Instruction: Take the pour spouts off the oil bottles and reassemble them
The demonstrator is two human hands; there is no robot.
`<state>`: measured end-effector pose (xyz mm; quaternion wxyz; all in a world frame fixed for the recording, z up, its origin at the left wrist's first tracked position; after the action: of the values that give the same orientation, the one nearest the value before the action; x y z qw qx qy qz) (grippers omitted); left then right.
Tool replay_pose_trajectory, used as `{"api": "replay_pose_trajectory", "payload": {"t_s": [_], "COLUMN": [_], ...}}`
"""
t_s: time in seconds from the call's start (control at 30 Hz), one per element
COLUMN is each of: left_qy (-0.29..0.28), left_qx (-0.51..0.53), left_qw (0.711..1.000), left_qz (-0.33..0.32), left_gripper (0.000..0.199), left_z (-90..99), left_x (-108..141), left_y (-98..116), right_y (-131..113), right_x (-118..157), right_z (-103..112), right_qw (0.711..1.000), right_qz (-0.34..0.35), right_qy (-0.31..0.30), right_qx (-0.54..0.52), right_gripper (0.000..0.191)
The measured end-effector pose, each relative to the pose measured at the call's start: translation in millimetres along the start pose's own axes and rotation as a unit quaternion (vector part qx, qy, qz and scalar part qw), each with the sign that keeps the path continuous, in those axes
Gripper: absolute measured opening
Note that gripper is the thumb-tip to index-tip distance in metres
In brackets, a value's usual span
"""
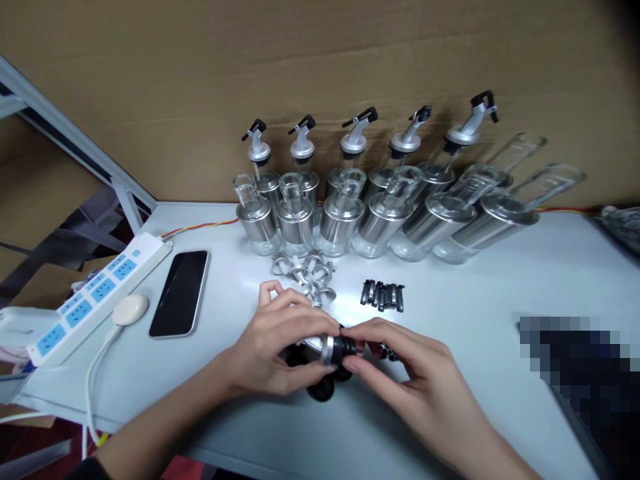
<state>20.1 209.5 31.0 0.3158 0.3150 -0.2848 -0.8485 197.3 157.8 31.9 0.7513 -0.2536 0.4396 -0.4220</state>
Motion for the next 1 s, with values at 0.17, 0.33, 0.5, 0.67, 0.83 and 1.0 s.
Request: {"api": "replay_pose_trajectory", "payload": {"t_s": [0.17, 0.33, 0.5, 0.67, 0.83, 1.0], "left_qy": [0.002, 0.0, -0.013, -0.029, -0.044, -0.044], "left_qx": [0.012, 0.034, 0.069, 0.136, 0.142, 0.148], "left_qw": [0.999, 0.998, 0.995, 0.981, 0.976, 0.977], "left_qz": [0.032, 0.045, 0.074, 0.136, 0.161, 0.144], "left_gripper": [0.03, 0.031, 0.03, 0.033, 0.031, 0.031], "left_z": [1.4, 1.6, 0.3, -2.1, -4.6, -4.0], "left_x": [-0.2, -1.2, -1.1, 1.0, 0.0, -0.4], "left_y": [-0.2, 0.0, -0.3, -3.1, -7.2, -7.7], "right_y": [-0.7, -1.7, -4.7, -8.1, -10.0, -7.8], "right_x": [2.4, 2.5, 1.2, 1.4, 3.9, 5.4], "right_z": [0.2, -0.9, 2.0, 1.6, -3.1, 0.6], "right_qw": [0.999, 0.995, 0.991, 0.991, 0.995, 0.99], "right_qz": [0.035, 0.098, 0.131, 0.118, 0.072, 0.113], "right_qy": [0.018, 0.027, 0.009, -0.011, 0.011, 0.004], "right_qx": [-0.003, -0.002, 0.013, 0.059, 0.07, 0.085], "right_gripper": [0.012, 0.017, 0.015, 0.017, 0.011, 0.015]}}
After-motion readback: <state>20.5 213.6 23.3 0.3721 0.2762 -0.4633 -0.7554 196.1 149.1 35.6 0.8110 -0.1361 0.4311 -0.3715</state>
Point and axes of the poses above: each hand's wrist, its own x-axis away from the middle knuckle, its own z-axis out of the back of the hand, y = z × x, the point moved 2 cm from there along -x, towards the middle knuckle, and after that the axes turned 13 degrees about z, right-handed, at the moved point
